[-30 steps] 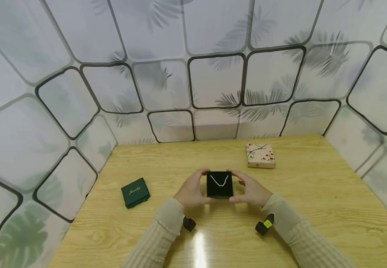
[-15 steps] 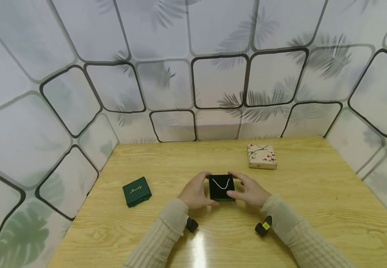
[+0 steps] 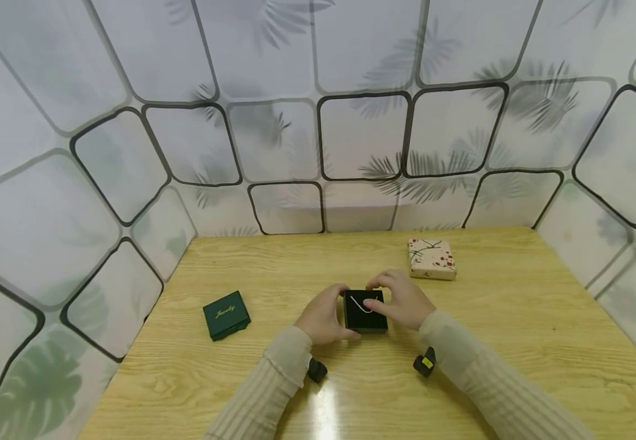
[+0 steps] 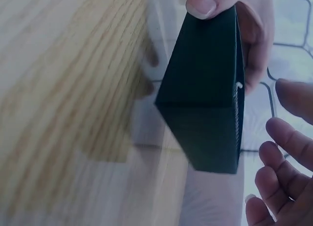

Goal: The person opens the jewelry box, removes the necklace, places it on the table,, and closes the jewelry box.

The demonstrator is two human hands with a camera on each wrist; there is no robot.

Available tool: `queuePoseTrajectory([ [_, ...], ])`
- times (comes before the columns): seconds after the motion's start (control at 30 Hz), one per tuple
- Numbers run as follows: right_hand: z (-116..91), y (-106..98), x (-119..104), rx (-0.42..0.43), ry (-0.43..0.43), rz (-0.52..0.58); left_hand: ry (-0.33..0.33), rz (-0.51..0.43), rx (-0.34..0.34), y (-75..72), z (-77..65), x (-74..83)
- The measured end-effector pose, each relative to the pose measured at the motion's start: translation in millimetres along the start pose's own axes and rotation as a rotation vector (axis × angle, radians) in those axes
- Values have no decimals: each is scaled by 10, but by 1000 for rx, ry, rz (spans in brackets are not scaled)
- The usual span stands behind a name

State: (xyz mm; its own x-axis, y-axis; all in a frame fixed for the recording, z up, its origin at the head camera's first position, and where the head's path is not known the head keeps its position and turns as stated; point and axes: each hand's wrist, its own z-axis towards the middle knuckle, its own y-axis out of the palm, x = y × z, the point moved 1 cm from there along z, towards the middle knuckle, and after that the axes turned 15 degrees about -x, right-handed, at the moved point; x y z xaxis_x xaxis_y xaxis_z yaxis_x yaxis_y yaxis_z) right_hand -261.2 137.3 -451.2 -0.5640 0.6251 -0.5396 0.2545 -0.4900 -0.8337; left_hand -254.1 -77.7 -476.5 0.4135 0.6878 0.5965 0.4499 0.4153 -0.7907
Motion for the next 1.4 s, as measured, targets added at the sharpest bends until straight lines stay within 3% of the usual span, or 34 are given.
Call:
queuePoseTrajectory([
  [0.23,167,62,-67,-88,16,-171,-6,16,-3,-4,-2,-10],
  [0.57,267,155,-118,-157,96,-286,-28,62,-38,14,4,-13],
  [1.13,302,173,-236,-229,197,-270,-20,86,-37,13,4,-41],
  [1.4,296,245,-203,-248,156,-267,-14,101,-37,13,-10,-15],
])
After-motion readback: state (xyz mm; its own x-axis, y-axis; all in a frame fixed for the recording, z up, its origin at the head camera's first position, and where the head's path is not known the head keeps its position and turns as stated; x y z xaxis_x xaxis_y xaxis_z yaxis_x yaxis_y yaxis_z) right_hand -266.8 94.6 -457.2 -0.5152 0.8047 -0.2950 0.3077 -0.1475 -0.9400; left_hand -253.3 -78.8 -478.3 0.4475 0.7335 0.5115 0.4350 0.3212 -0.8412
